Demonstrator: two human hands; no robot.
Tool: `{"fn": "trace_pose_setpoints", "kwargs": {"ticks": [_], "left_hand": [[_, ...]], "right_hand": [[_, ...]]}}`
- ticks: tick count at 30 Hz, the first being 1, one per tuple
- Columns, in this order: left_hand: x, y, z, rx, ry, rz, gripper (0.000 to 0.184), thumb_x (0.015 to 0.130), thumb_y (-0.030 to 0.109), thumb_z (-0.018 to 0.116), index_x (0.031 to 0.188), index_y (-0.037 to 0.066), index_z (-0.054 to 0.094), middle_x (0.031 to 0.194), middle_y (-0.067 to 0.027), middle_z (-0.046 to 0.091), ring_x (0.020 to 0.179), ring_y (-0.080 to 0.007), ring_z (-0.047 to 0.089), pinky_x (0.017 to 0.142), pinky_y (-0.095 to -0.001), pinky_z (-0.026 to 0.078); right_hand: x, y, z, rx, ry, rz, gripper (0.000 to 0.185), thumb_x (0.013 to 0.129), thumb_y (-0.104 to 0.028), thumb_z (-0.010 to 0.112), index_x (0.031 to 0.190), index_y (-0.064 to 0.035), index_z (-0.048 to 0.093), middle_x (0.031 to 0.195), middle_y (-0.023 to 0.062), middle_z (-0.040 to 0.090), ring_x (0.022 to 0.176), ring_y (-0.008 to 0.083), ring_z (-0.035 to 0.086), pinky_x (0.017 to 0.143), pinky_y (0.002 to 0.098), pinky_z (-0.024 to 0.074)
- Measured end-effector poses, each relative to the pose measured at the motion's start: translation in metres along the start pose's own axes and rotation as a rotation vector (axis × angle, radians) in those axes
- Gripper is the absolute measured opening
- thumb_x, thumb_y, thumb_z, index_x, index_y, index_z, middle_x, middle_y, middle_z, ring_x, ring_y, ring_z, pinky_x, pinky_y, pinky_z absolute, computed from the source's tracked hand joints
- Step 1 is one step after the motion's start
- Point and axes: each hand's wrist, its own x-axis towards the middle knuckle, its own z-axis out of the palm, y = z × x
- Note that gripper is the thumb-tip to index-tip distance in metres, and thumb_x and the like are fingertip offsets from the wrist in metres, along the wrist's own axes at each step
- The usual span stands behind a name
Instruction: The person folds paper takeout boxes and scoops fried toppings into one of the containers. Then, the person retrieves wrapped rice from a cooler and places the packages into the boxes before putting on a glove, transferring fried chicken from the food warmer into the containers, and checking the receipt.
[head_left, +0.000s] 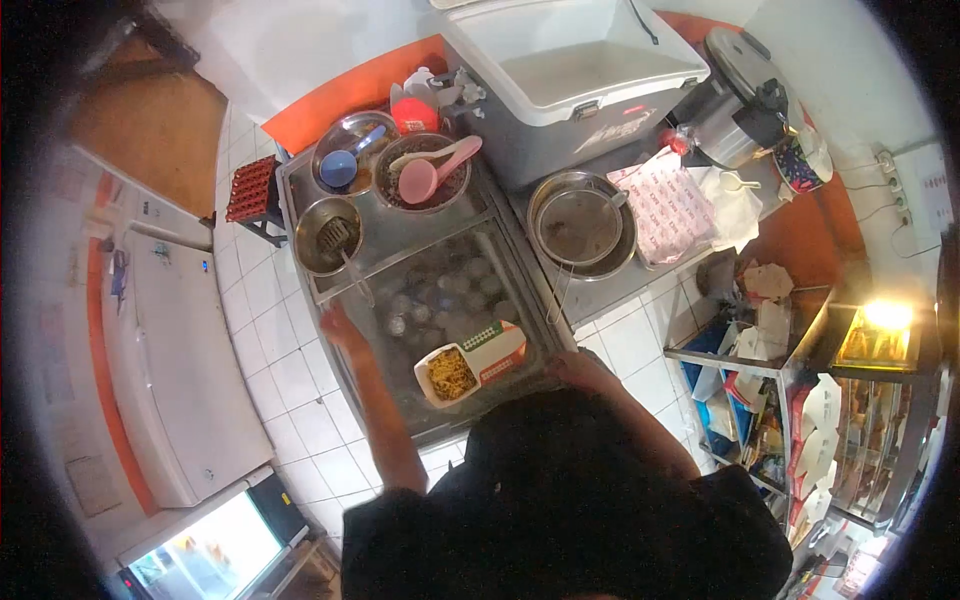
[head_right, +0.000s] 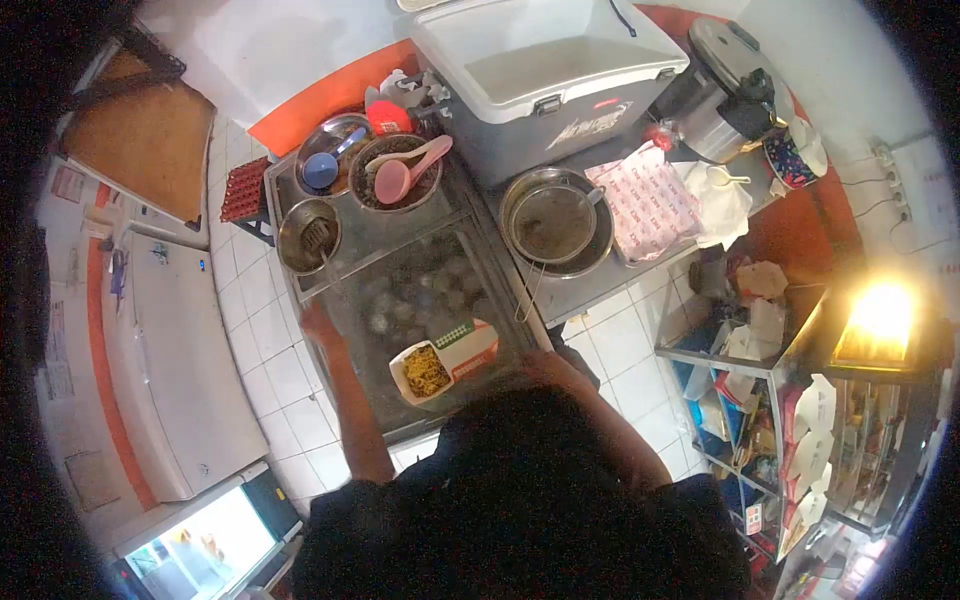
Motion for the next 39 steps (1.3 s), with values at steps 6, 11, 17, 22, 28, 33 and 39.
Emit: {"fn": "trace_pose_setpoints", "kwargs": {"ticks": [6, 11, 17, 22, 28, 33, 39], "left_hand": [[-0.218, 0.081, -0.063, -0.941, -0.285, 0.01, 0.033, 0.095, 0.029, 0.05, 0.113, 0.003, 0.06, 0.106, -0.0097, 0.064, 0.098, -0.019, 0.059, 0.085, -0.0353, 0.046], [-0.259, 0.095, -0.076, -0.352, -0.44, -0.08, 0.022, 0.093, 0.022, 0.058, 0.104, 0.004, 0.059, 0.092, -0.0068, 0.061, 0.077, -0.0162, 0.058, 0.067, -0.0311, 0.048], [-0.285, 0.057, -0.075, -0.966, -0.505, -0.602, 0.034, 0.091, 0.03, 0.061, 0.115, 0.006, 0.058, 0.106, -0.0065, 0.062, 0.085, -0.0186, 0.061, 0.067, -0.0338, 0.05], [-0.29, 0.098, -0.106, -0.452, -0.569, -0.312, 0.035, 0.09, 0.031, 0.061, 0.114, 0.006, 0.058, 0.104, -0.005, 0.063, 0.083, -0.0142, 0.061, 0.064, -0.0328, 0.05], [-0.287, 0.09, -0.085, -0.294, -0.529, -0.324, 0.041, 0.089, 0.04, 0.061, 0.109, 0.004, 0.062, 0.101, -0.0073, 0.064, 0.084, -0.0147, 0.061, 0.065, -0.0336, 0.049], [-0.292, 0.036, -0.06, -0.264, -0.454, -0.174, 0.038, 0.086, 0.036, 0.064, 0.109, 0.005, 0.061, 0.1, -0.0089, 0.064, 0.089, -0.0187, 0.061, 0.074, -0.0337, 0.049], [-0.296, 0.019, -0.056, -0.32, -0.377, 0.006, 0.04, 0.077, 0.017, 0.076, 0.111, 0.01, 0.058, 0.092, -0.0039, 0.062, 0.088, -0.0167, 0.061, 0.073, -0.0298, 0.051]], "right_hand": [[0.037, -0.055, 0.008, 0.359, -0.148, -0.119, 0.057, 0.089, -0.044, 0.059, 0.128, -0.0058, 0.046, 0.101, 0.0136, 0.065, 0.087, 0.0199, 0.062, 0.067, 0.0332, 0.0533], [0.068, -0.019, 0.083, 0.684, 0.066, 0.248, 0.052, 0.089, -0.037, 0.059, 0.129, -0.0085, 0.044, 0.109, 0.0158, 0.062, 0.094, 0.0269, 0.06, 0.08, 0.0395, 0.0492], [0.031, -0.062, -0.031, -0.054, 0.272, -0.041, 0.032, 0.09, -0.028, 0.054, 0.111, -0.0033, 0.057, 0.089, 0.0117, 0.068, 0.076, 0.0275, 0.066, 0.066, 0.0392, 0.0509], [0.07, 0.026, -0.145, 0.096, 1.285, 0.289, 0.049, 0.079, -0.027, 0.069, 0.116, 0.0018, 0.052, 0.113, 0.0219, 0.058, 0.102, 0.0359, 0.057, 0.086, 0.0454, 0.0463], [0.095, 0.102, -0.175, 0.133, 0.717, 0.656, 0.054, 0.075, -0.027, 0.072, 0.12, -0.0034, 0.054, 0.113, 0.0204, 0.059, 0.102, 0.034, 0.059, 0.087, 0.0425, 0.0476], [0.022, 0.136, -0.229, 0.644, 1.029, 0.282, 0.032, 0.079, -0.019, 0.064, 0.109, -0.0081, 0.063, 0.114, 0.0119, 0.063, 0.088, 0.0217, 0.064, 0.076, 0.0325, 0.0515], [-0.104, 0.085, -0.337, 0.524, 1.178, 0.4, 0.03, 0.087, -0.017, 0.053, 0.11, -0.0017, 0.064, 0.103, 0.0094, 0.067, 0.065, 0.0132, 0.063, 0.055, 0.0229, 0.0506]]}}
